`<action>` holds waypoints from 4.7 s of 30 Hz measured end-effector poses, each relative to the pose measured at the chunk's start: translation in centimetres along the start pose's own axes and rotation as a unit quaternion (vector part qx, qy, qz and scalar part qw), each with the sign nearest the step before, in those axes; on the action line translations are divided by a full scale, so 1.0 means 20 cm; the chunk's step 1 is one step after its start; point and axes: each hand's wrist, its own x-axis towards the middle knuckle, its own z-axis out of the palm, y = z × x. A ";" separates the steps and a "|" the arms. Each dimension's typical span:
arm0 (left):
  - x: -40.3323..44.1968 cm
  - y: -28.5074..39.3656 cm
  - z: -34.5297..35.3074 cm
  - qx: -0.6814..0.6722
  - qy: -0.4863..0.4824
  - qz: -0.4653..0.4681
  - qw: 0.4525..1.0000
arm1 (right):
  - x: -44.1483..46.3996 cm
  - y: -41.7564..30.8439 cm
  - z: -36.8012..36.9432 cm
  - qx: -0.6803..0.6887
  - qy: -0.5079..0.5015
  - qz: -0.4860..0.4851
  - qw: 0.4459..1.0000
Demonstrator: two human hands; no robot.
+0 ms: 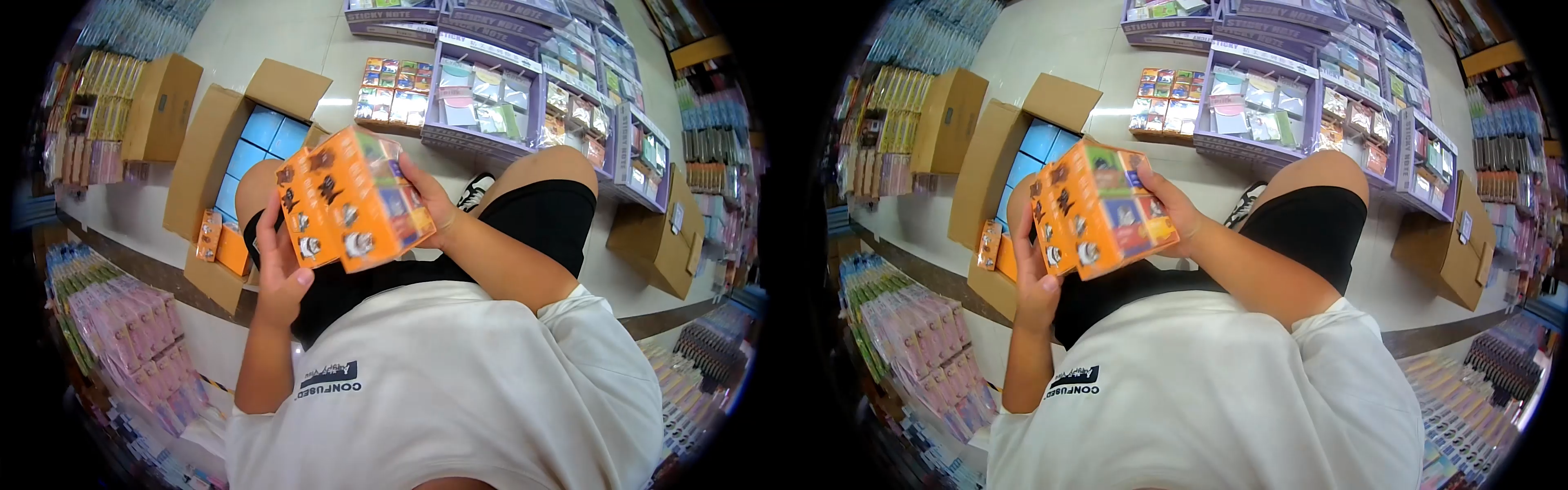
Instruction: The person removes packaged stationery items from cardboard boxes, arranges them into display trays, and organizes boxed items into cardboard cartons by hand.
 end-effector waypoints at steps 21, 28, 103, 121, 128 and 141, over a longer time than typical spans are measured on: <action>-1.83 -1.23 -0.31 0.147 0.256 -0.553 0.779 | 0.02 0.08 0.06 0.023 -0.105 0.188 0.976; -1.78 -1.19 -0.36 0.167 0.228 -0.558 0.780 | 0.03 0.11 0.07 -0.032 -0.078 0.166 0.983; 2.71 -1.42 -0.55 0.049 0.065 -0.233 0.969 | 1.47 -1.88 -1.37 -0.856 0.311 0.151 0.385; 2.74 -1.75 -0.39 0.392 -0.051 -0.178 0.901 | 1.39 -1.54 -1.33 -0.928 0.293 0.157 0.169; 2.55 -1.11 -0.28 0.468 -0.148 0.007 0.871 | 1.29 -1.42 -1.35 -0.951 0.256 0.025 0.169; 0.98 -0.40 -1.73 0.499 0.167 -0.222 0.821 | 1.73 -0.43 -0.05 -0.706 0.058 -0.225 0.669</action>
